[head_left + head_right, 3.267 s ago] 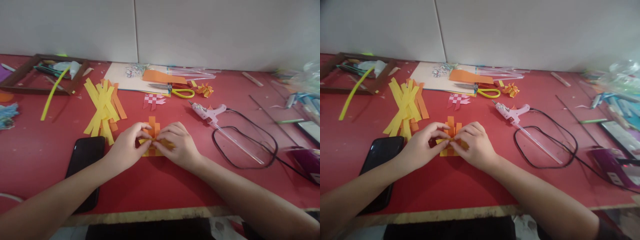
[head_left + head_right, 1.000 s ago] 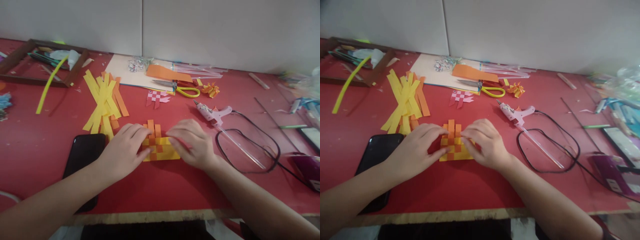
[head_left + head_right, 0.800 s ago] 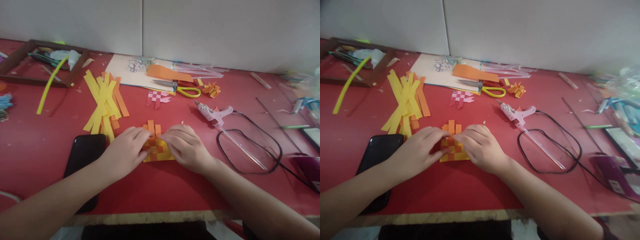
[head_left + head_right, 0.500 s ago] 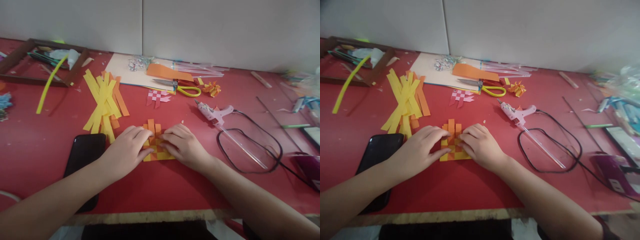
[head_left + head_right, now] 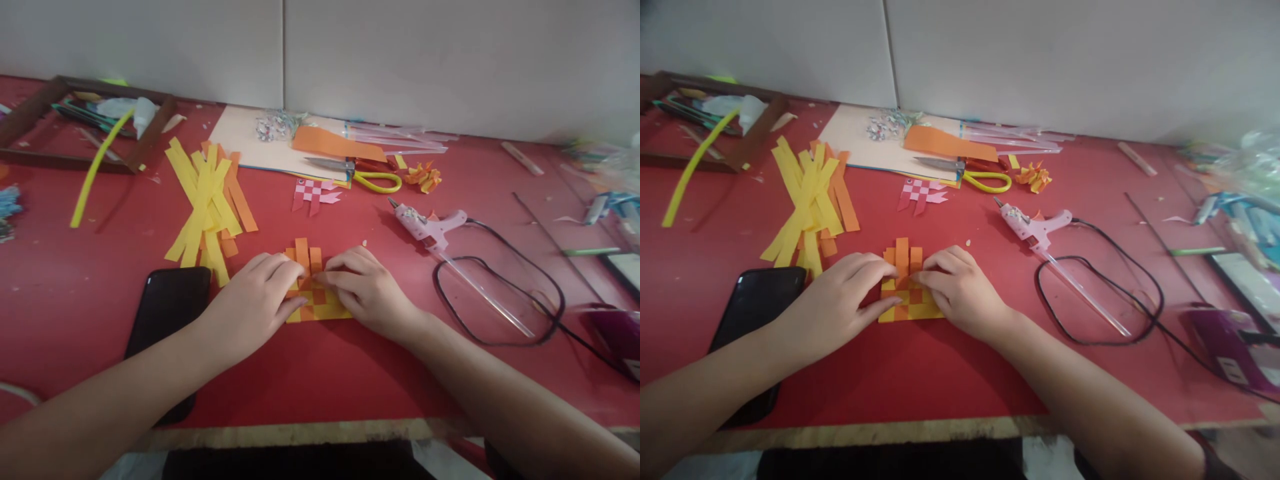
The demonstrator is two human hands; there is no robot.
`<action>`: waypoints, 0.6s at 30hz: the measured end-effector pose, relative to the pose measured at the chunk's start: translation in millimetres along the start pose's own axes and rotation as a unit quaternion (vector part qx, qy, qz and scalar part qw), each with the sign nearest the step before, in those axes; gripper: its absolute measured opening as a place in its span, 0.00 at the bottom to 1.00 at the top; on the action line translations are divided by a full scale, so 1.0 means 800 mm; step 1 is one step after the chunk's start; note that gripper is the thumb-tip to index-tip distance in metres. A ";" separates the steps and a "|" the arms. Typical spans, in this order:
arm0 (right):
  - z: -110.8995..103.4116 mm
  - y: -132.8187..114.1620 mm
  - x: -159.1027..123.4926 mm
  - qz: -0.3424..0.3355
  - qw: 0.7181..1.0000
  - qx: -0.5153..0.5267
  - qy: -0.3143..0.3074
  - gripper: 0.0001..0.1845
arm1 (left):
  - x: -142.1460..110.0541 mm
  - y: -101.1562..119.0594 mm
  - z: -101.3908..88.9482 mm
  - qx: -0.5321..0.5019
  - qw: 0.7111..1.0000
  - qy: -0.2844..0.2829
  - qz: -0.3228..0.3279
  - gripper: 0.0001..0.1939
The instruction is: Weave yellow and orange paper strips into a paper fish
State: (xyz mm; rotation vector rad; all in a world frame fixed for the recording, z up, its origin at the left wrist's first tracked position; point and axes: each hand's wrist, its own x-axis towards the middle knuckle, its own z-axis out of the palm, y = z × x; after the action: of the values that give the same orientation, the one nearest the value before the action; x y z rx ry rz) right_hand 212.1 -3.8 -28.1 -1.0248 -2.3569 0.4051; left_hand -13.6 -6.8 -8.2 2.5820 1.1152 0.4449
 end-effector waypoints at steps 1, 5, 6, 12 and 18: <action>-0.001 -0.001 0.000 -0.002 1.000 0.005 0.000 0.17 | 0.000 0.000 -0.001 0.005 1.000 -0.004 -0.002 0.06; -0.006 -0.005 0.000 0.053 0.998 -0.005 0.015 0.09 | 0.002 0.001 -0.003 0.023 1.000 -0.016 -0.013 0.08; -0.007 -0.006 -0.001 0.078 0.997 -0.018 0.015 0.08 | 0.002 0.001 -0.003 0.025 0.999 -0.019 -0.015 0.08; -0.004 -0.012 -0.009 0.162 0.982 -0.099 -0.021 0.06 | 0.001 0.001 -0.001 0.038 0.999 -0.027 -0.019 0.09; 0.001 -0.024 -0.013 0.185 0.974 -0.132 -0.017 0.05 | 0.001 0.002 -0.001 0.075 0.996 -0.022 -0.030 0.12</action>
State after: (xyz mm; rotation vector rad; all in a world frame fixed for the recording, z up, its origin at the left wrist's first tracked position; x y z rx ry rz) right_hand 206.5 -24.6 -23.3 -1.6047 -2.2886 0.2462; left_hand -12.4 -7.4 -6.5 2.6632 1.2525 0.2989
